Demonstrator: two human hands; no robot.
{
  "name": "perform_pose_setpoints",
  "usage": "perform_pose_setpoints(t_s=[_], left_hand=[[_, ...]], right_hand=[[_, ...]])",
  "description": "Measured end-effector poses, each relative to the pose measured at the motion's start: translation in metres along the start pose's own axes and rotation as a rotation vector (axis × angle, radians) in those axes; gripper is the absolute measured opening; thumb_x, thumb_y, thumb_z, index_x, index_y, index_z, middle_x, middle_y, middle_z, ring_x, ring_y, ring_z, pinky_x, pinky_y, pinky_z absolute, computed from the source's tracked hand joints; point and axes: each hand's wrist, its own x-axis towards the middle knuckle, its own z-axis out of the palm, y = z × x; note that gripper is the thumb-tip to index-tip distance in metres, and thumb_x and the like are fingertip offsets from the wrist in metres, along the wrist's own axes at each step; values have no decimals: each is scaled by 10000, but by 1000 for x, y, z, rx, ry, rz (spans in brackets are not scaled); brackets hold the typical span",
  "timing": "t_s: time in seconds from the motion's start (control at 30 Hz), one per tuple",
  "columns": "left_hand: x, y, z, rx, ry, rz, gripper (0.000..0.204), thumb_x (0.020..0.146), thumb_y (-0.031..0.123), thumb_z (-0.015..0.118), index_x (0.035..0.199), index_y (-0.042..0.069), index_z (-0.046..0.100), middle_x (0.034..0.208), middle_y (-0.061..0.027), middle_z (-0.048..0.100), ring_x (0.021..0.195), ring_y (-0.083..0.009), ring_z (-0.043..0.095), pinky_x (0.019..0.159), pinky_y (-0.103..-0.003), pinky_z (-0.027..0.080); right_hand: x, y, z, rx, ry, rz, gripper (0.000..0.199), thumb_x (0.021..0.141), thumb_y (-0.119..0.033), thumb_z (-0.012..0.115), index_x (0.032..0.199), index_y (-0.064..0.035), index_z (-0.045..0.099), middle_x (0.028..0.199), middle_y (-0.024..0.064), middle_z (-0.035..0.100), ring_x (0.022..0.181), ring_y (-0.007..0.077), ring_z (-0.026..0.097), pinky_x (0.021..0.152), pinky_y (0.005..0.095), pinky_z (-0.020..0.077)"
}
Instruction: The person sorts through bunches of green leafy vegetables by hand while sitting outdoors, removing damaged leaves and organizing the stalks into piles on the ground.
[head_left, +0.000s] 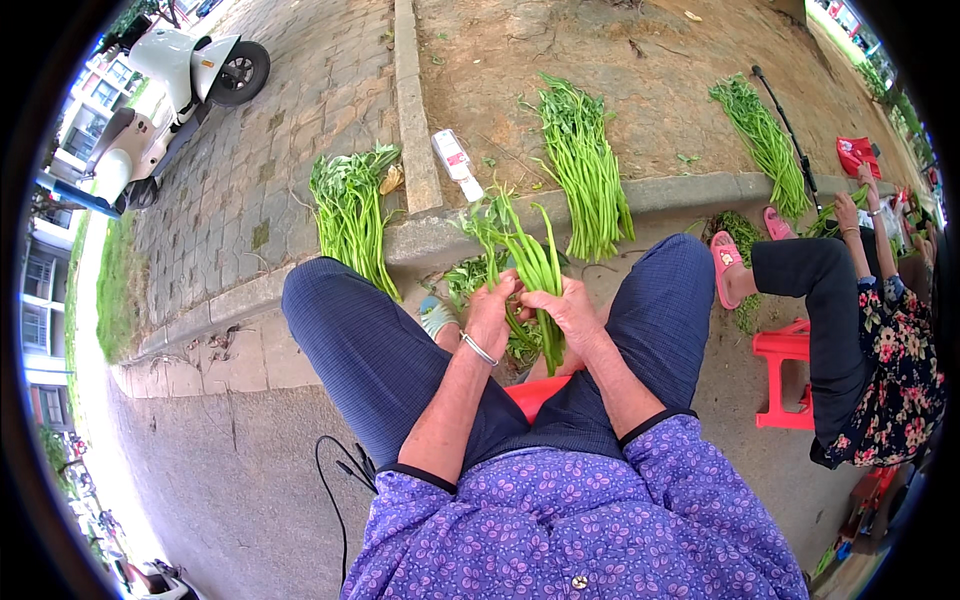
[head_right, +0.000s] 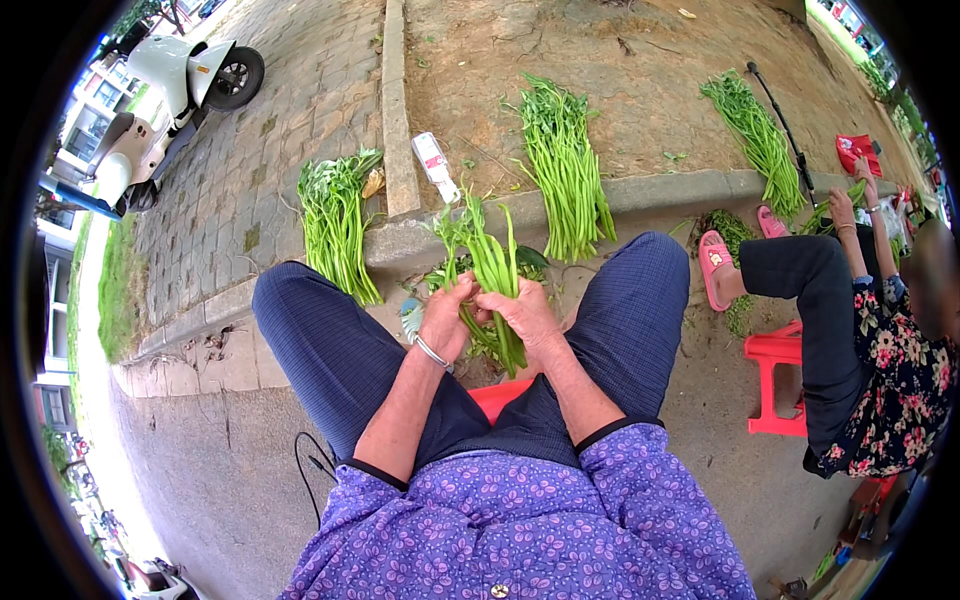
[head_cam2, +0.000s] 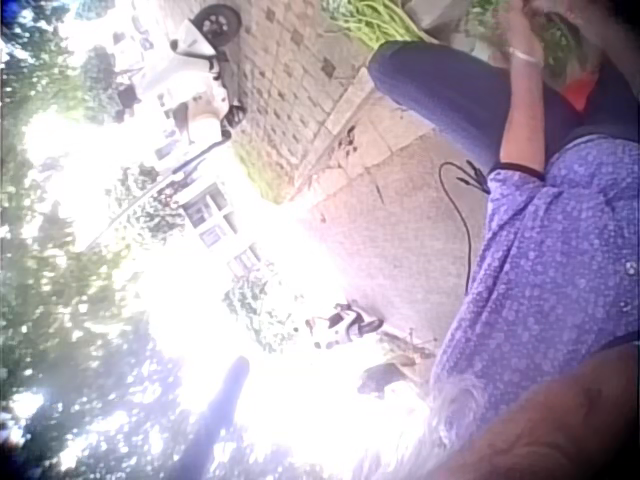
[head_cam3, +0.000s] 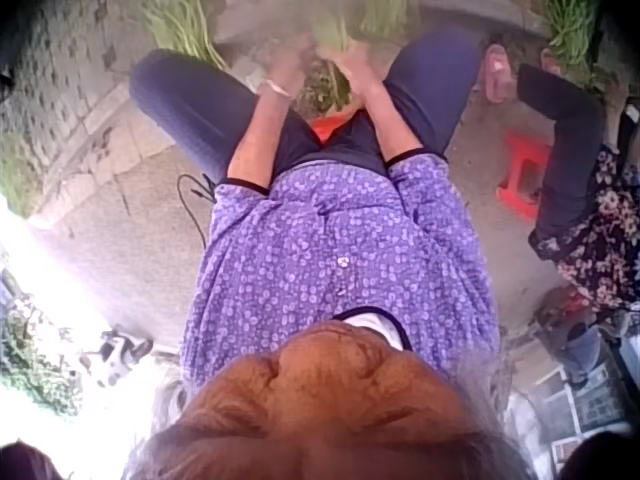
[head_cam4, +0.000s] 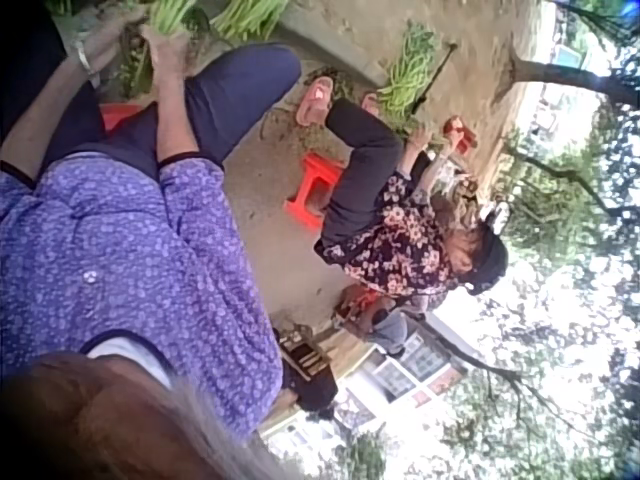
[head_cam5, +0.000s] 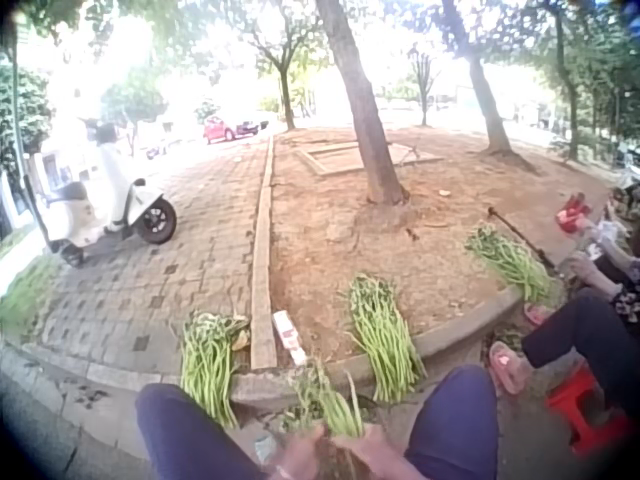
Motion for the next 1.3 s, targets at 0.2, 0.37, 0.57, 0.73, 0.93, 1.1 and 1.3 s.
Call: perform_pose_setpoints(t_s=[0.2,0.37,0.57,0.73,0.93,1.1,1.3], left_hand=[[2,-5,7,180,87,-36,252,940,300,439,955,71,543,772,-14,535,612,-118,484,483,-262,375],[-1,-5,9,279,9,-30,385,929,441,417,939,82,558,730,-5,532,570,-103,449,471,-247,340],[-6,3,24,55,-77,-19,450,920,500,391,940,88,572,730,6,548,589,-98,471,488,-242,371],[-9,5,16,0,-110,-27,314,920,365,456,1002,78,553,848,-8,558,707,-116,501,637,-288,429],[-12,6,10,513,38,102,130,809,90,639,925,33,645,793,-5,640,639,-65,561,508,-199,456],[-15,13,14,584,-76,75,120,814,110,634,903,31,641,774,-21,646,586,-68,552,503,-193,447],[-18,21,14,235,3,22,129,845,96,594,951,24,604,767,-38,631,624,-118,598,558,-225,493]], right_hand=[[2,9,7,-164,34,-50,178,741,-22,647,909,6,594,739,29,606,596,101,557,540,234,456],[-1,5,12,-297,99,-45,171,739,-50,672,860,4,564,692,41,591,551,108,556,510,224,454],[2,3,4,0,101,99,164,721,-27,648,869,-28,575,696,23,575,554,104,525,491,244,427],[10,8,-6,188,109,133,137,765,-83,638,872,-28,574,705,34,581,562,121,548,496,257,456],[16,7,-21,186,171,102,141,765,-114,648,869,-45,582,734,21,587,598,106,554,521,252,462],[15,7,-21,157,179,95,150,763,-127,649,872,-44,590,737,18,589,616,103,559,531,252,461],[18,0,-28,252,249,86,212,774,-183,638,913,-31,588,766,43,618,636,123,567,566,272,471]])
